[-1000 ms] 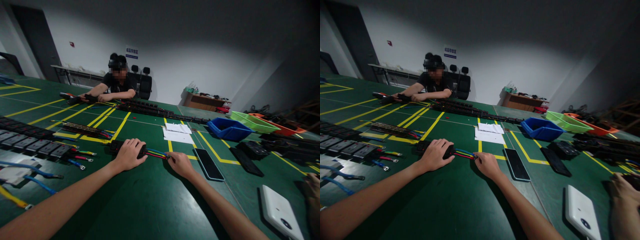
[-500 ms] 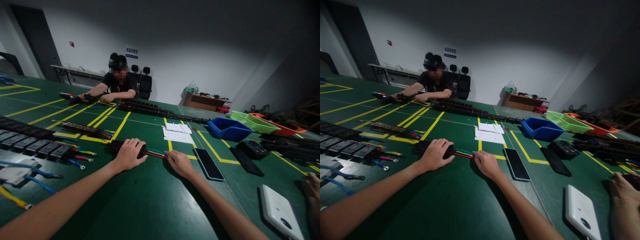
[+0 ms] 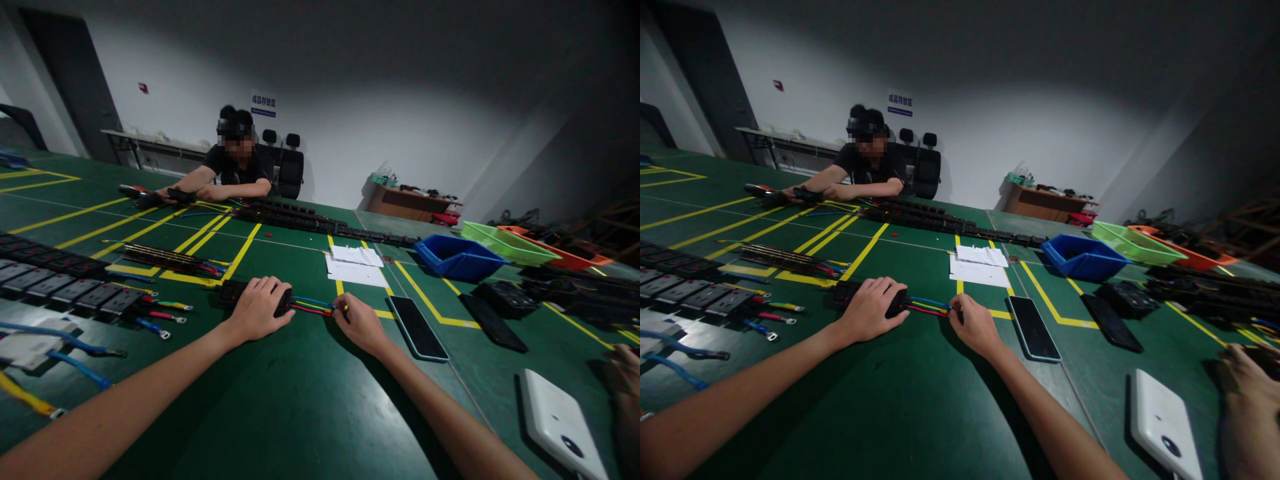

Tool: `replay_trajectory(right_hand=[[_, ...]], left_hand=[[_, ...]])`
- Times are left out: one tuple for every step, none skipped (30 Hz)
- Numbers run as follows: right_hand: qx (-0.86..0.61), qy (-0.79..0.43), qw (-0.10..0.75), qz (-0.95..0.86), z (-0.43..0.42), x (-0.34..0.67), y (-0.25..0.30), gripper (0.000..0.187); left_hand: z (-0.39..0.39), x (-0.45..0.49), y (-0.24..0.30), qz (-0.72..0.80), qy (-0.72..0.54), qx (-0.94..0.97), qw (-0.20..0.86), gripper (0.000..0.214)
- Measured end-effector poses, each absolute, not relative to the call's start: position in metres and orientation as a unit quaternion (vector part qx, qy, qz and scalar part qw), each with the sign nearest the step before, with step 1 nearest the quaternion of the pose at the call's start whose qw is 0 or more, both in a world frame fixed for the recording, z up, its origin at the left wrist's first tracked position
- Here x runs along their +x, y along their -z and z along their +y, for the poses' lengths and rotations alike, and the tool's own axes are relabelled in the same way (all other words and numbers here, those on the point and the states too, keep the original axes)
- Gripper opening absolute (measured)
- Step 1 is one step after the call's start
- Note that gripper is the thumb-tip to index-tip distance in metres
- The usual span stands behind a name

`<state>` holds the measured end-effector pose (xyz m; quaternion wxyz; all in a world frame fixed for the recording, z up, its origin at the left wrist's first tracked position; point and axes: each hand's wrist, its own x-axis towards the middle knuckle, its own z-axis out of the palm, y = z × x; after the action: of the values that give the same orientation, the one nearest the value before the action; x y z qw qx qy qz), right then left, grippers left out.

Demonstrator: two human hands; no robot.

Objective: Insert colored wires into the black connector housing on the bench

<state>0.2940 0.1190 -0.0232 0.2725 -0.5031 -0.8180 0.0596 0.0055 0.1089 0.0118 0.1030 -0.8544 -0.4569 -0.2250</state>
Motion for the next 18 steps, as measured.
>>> replay_trajectory(right_hand=[[-0.499,-0.06,0.275,-0.819,0.1193,0.294,0.0237,0.01],[-0.493,-0.06,0.28,-0.821,0.1197,0.2942,0.0242,0.008],[-0.487,-0.06,0.288,-0.822,0.12,0.2945,0.0248,0.007],[-0.482,-0.06,0.298,-0.822,0.1204,0.2949,0.0254,0.007],[-0.477,-0.06,0.311,-0.82,0.1207,0.2953,0.0259,0.008],[-0.474,-0.06,0.323,-0.817,0.1209,0.2957,0.0263,0.009],[-0.47,-0.059,0.331,-0.816,0.121,0.2961,0.0265,0.01],[-0.467,-0.06,0.333,-0.817,0.1208,0.2963,0.0266,0.01],[-0.465,-0.061,0.329,-0.82,0.1206,0.2964,0.0264,0.009],[-0.463,-0.062,0.323,-0.823,0.1201,0.2964,0.026,0.008],[-0.462,-0.063,0.315,-0.826,0.1196,0.2963,0.0255,0.008],[-0.461,-0.064,0.31,-0.829,0.1191,0.2961,0.0248,0.008],[-0.459,-0.064,0.307,-0.831,0.1186,0.2958,0.024,0.008],[-0.458,-0.064,0.308,-0.832,0.1182,0.2956,0.0232,0.009],[-0.457,-0.064,0.31,-0.832,0.1179,0.2953,0.0224,0.01],[-0.456,-0.065,0.311,-0.831,0.1177,0.295,0.0216,0.01],[-0.457,-0.065,0.311,-0.831,0.1176,0.2948,0.021,0.011],[-0.46,-0.066,0.309,-0.83,0.1176,0.2946,0.0204,0.011]], left_hand=[[0.1088,0.0056,-0.012,-0.457,0.224,-0.854,0.105,0.047],[0.1087,0.0057,-0.0121,-0.458,0.224,-0.854,0.107,0.047],[0.1085,0.0059,-0.0124,-0.458,0.225,-0.853,0.107,0.047],[0.1084,0.006,-0.0126,-0.458,0.226,-0.853,0.107,0.047],[0.1084,0.0061,-0.0128,-0.458,0.227,-0.853,0.106,0.047],[0.1083,0.0062,-0.013,-0.458,0.227,-0.853,0.104,0.047],[0.1083,0.0062,-0.0132,-0.458,0.226,-0.853,0.103,0.046],[0.1083,0.0062,-0.0133,-0.459,0.226,-0.853,0.102,0.046],[0.1083,0.0061,-0.0133,-0.459,0.224,-0.854,0.102,0.046],[0.1084,0.0061,-0.0133,-0.459,0.223,-0.854,0.102,0.046],[0.1084,0.006,-0.0133,-0.459,0.222,-0.854,0.102,0.046],[0.1085,0.0059,-0.0132,-0.459,0.22,-0.855,0.102,0.047],[0.1085,0.0059,-0.0132,-0.459,0.219,-0.855,0.101,0.047],[0.1085,0.0059,-0.0131,-0.459,0.219,-0.855,0.1,0.047],[0.1085,0.0058,-0.0131,-0.459,0.221,-0.855,0.1,0.047],[0.1085,0.0058,-0.0131,-0.458,0.223,-0.855,0.101,0.047],[0.1084,0.0057,-0.0131,-0.457,0.224,-0.855,0.101,0.047],[0.1084,0.0056,-0.0131,-0.457,0.225,-0.855,0.102,0.047]])
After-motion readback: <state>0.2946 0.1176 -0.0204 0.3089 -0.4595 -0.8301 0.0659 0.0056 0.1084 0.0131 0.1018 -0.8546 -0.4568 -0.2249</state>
